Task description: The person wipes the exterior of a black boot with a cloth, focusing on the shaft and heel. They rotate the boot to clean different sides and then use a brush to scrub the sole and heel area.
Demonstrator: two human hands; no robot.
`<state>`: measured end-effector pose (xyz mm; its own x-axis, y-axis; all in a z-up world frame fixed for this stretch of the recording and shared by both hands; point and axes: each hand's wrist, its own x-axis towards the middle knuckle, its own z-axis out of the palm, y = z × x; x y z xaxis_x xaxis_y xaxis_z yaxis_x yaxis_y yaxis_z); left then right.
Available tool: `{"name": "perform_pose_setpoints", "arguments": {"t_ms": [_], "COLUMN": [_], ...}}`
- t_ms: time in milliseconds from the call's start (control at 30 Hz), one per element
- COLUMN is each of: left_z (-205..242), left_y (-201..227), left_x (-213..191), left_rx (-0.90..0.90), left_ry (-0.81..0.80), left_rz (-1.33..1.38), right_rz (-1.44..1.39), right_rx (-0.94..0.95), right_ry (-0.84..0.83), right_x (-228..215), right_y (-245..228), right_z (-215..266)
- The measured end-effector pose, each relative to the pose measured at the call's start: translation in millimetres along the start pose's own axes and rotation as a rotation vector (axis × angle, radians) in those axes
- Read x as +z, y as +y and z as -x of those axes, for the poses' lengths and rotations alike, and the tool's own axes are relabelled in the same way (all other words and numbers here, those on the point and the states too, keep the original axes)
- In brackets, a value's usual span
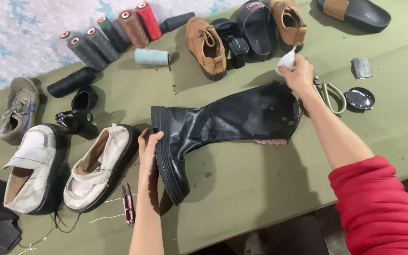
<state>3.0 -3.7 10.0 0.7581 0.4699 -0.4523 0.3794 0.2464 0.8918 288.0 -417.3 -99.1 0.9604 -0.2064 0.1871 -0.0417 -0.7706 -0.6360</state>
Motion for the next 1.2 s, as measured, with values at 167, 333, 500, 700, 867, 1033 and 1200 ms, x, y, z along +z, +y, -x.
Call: {"name": "perform_pose_setpoints", "arguments": {"t_ms": [167,333,500,700,867,1033,1200], "left_z": [-18.2,-13.9,-21.7,-26.4,-35.2,-40.4,-43.1], "left_y": [-14.0,-9.6,-14.2,-17.5,-21.9,-30.2,-47.2], "left_x": [-1.4,1.8,-0.4,-2.4,-8.5,-10.7,-17.3], "left_rx": [0.020,0.027,0.055,0.029,0.029,0.026,0.192], "left_ry": [0.026,0.035,0.051,0.060,0.083,0.092,-0.002], "left_rz": [0.024,0.016,-0.037,-0.027,-0.050,-0.017,0.051], "right_rz": [-0.083,0.061,0.008,-0.061,-0.087,-0.049,0.501], "right_rx": [0.082,0.095,0.184,0.270,0.052,-0.367,-0.151], "right_ry": [0.142,0.192,0.183,0.098,0.249,-0.028,-0.408], "right_x": [-43.4,-67.2,-50.7,-69.4,-77.3,-97.9,-69.1], "right_y": [32.7,83.6,113.6,77.8,79.4,-22.2,-31.1], "right_z": [-20.6,-43.1,-60.9,-37.4,-8.0,93.3,140.1]}}
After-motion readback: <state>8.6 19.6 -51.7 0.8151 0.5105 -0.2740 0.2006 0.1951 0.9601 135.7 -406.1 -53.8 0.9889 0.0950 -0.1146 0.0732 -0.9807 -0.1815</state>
